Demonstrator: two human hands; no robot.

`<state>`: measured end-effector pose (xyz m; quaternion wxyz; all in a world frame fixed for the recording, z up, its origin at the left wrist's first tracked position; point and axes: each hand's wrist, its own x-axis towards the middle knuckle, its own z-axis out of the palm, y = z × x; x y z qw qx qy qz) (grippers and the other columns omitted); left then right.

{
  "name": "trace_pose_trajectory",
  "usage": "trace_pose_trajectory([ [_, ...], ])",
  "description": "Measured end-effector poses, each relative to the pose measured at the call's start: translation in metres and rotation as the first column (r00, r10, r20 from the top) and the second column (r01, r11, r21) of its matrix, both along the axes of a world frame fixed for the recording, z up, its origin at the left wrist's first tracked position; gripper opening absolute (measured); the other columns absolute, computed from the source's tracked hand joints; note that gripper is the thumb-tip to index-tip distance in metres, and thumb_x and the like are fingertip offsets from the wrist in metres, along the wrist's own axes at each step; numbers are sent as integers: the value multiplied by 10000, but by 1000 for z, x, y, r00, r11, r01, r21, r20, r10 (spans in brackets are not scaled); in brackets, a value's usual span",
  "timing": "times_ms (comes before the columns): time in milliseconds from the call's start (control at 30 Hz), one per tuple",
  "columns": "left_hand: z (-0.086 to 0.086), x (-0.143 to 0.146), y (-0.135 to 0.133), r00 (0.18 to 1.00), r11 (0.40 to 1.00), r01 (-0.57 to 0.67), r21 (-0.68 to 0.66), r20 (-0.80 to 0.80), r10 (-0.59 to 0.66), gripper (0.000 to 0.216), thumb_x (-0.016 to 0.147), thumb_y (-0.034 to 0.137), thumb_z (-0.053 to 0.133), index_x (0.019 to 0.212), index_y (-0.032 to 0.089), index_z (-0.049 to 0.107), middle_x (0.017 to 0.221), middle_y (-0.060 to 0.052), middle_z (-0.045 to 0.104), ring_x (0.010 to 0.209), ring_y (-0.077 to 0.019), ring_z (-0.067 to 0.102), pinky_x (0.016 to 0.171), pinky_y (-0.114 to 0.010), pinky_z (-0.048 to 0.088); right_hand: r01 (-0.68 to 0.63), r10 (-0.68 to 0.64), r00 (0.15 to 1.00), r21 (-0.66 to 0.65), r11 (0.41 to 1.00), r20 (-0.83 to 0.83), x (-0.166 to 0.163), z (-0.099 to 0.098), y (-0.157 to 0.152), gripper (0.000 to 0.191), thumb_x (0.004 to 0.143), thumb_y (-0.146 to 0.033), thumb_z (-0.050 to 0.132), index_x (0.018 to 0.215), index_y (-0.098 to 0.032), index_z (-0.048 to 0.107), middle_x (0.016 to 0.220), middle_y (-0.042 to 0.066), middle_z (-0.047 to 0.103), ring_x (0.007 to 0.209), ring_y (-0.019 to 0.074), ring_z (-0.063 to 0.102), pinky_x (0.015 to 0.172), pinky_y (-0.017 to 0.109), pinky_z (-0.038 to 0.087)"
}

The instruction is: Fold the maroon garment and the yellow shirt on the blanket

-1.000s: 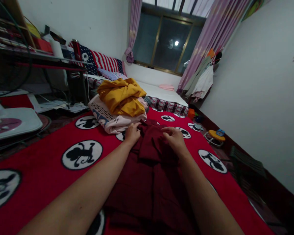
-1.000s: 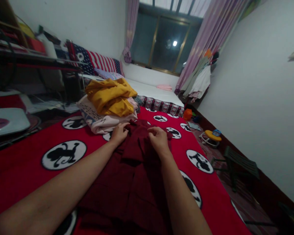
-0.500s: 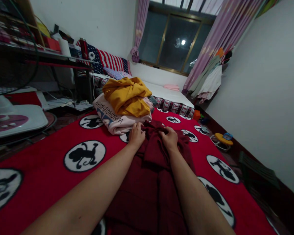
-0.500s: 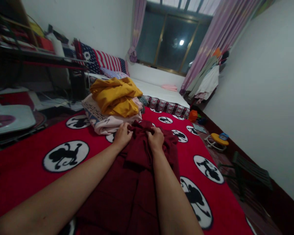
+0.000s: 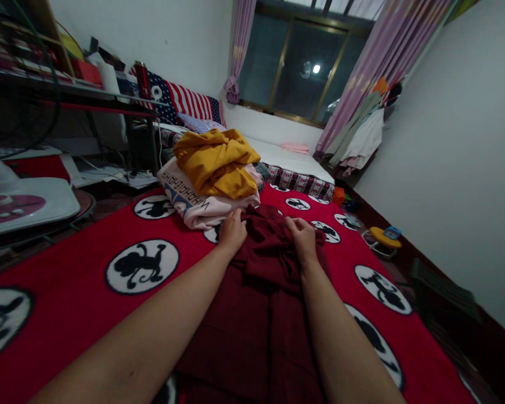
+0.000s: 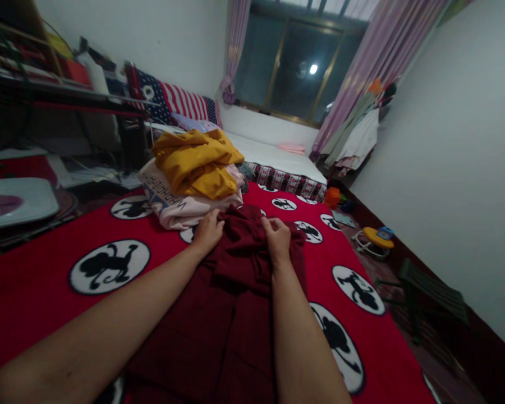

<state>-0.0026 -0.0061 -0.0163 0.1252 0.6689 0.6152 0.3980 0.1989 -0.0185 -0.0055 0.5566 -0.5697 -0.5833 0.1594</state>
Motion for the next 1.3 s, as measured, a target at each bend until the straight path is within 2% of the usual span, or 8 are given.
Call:
trace_pose_trajectory([
  [167,3,-1,2,996,1000,9,-12,85,-8,278,860,128,544,1130,151,607,1034,-99,693,1006,-216,639,906,-309,474,136,-122,737,31,990,664,-25,18,-19,417,749,-338,708,1159,-274,662,968,40,685,829,216,614,661,301,417],
  [267,3,-2,2,991,1000,28,-10,130,-27,323,835,147,572,1155,150,621,965,-75,703,912,-197,654,858,-290,492,103,-163,575,126,987,802,-35,24,-21,527,758,-252,707,1272,-261,592,1188,76,639,1039,260,553,780,342,408],
  [333,3,-2,1,987,998,53,20,149,-55,394,805,141,580,1196,173,618,934,-51,708,859,-185,658,827,-278,501,61,-115,548,97,993,828,-37,25,-20,364,789,-252,683,1152,-263,660,1112,61,674,1042,265,529,824,363,379],
  [467,5,-1,-3,989,990,121,73,79,-127,458,740,157,584,1171,288,669,937,-6,730,853,-196,662,817,-287,506,18,-84,602,92,996,794,-33,23,-18,91,847,-251,604,844,-231,693,957,52,689,957,244,532,788,350,346],
  [733,12,-4,-6,998,998,16,57,-66,-13,210,718,326,645,898,234,700,858,-52,730,853,-257,669,727,-315,500,70,-191,697,199,978,691,-33,21,-22,116,855,-223,548,847,-211,663,929,53,682,846,207,598,739,308,364],
  [967,21,0,-2,994,972,-54,229,102,31,262,767,106,598,1023,158,578,859,-58,674,829,-194,636,786,-286,483,94,-142,829,115,989,540,-29,15,-13,171,845,-178,512,894,-196,675,830,64,724,772,216,660,726,295,439],
  [1167,22,16,-7,948,928,319,192,-74,-310,132,874,213,557,864,179,684,910,-66,702,897,-198,650,890,-313,490,139,-208,888,190,972,411,-24,28,-13,178,826,-230,538,886,-207,703,869,58,738,816,220,676,803,328,481],
  [1300,2,19,1,918,924,377,67,-156,-364,386,813,55,536,1162,171,653,1216,-115,627,1136,-220,593,1003,-342,466,128,-164,924,125,984,345,-8,51,-13,171,770,-201,578,855,-195,726,835,58,737,757,215,670,762,356,508],
])
